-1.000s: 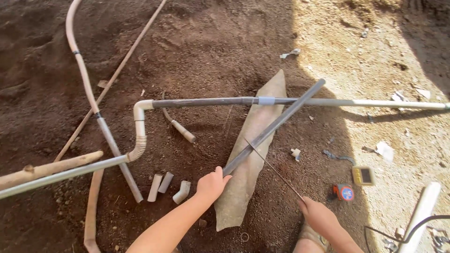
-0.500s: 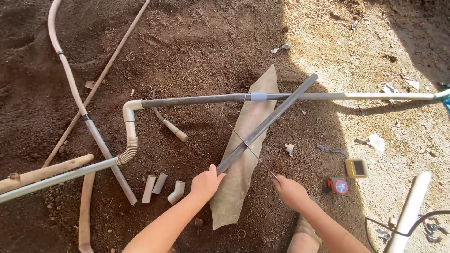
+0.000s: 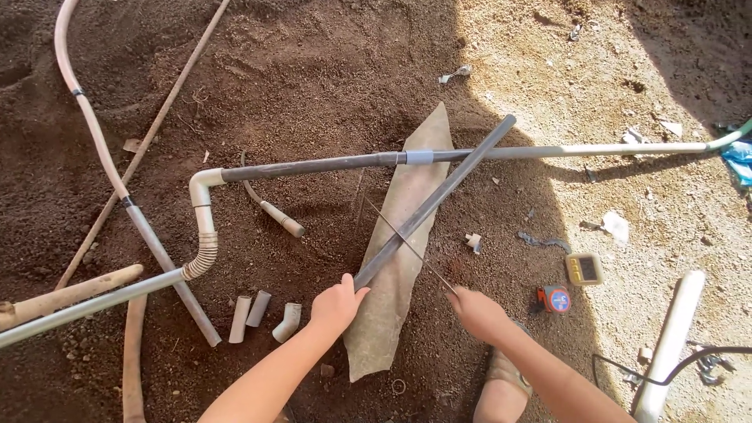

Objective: The person uses a hacksaw to cut a long gray PVC pipe that is resting on a flat stone. After cutting, the person picks up a short white PVC pipe and a white elbow connector, fitting them together to test the connection.

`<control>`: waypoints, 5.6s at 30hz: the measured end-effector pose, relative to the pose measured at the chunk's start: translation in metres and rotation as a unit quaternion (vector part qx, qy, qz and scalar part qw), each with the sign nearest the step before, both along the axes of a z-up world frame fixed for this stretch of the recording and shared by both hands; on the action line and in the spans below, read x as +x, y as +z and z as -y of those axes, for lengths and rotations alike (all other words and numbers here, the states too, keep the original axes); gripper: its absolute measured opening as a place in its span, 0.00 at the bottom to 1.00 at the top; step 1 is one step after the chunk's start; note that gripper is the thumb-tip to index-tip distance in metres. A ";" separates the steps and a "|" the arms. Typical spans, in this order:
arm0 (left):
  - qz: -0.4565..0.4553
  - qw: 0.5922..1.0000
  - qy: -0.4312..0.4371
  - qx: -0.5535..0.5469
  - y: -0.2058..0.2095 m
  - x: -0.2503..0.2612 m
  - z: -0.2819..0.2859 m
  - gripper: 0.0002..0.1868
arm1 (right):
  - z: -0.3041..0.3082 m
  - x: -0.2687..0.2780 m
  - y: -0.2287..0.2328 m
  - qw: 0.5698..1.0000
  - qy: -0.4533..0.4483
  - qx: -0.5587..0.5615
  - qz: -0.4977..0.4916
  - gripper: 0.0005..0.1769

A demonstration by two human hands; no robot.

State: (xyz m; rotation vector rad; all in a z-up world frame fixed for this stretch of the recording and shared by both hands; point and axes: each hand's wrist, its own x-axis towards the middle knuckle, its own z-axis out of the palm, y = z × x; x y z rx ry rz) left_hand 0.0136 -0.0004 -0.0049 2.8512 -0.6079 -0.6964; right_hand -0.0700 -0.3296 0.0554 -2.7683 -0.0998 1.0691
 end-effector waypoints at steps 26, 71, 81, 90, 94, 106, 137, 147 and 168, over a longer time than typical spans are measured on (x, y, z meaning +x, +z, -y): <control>-0.009 1.000 0.007 0.025 0.011 -0.003 0.004 0.27 | 0.000 -0.003 -0.018 0.970 -0.191 0.142 0.042 0.23; -0.017 0.998 0.047 -0.034 0.012 0.005 0.001 0.31 | 0.000 0.036 -0.016 0.978 -0.159 0.131 0.036 0.24; -0.092 0.989 0.087 -0.074 0.019 0.005 0.005 0.31 | 0.015 -0.003 -0.024 0.978 -0.175 0.104 0.043 0.22; -0.096 0.989 0.084 -0.069 0.026 0.003 0.006 0.33 | 0.043 -0.042 -0.030 0.983 -0.173 0.062 0.003 0.22; -0.095 0.990 0.071 -0.080 0.032 0.006 0.004 0.31 | 0.034 -0.010 -0.016 0.981 -0.168 0.093 0.011 0.21; -0.064 0.997 0.035 -0.023 0.038 0.014 0.004 0.33 | 0.024 0.005 -0.019 0.975 -0.169 0.144 0.016 0.23; -0.131 0.990 0.043 -0.026 0.055 0.007 0.011 0.34 | 0.033 -0.023 -0.012 0.980 -0.182 0.075 -0.002 0.23; -0.083 0.996 0.028 -0.012 0.044 0.002 0.011 0.33 | 0.034 -0.021 -0.016 0.981 -0.185 0.059 -0.013 0.22; -0.083 0.996 0.033 -0.007 0.040 0.004 0.011 0.30 | 0.014 -0.003 0.026 0.974 -0.200 0.107 -0.028 0.24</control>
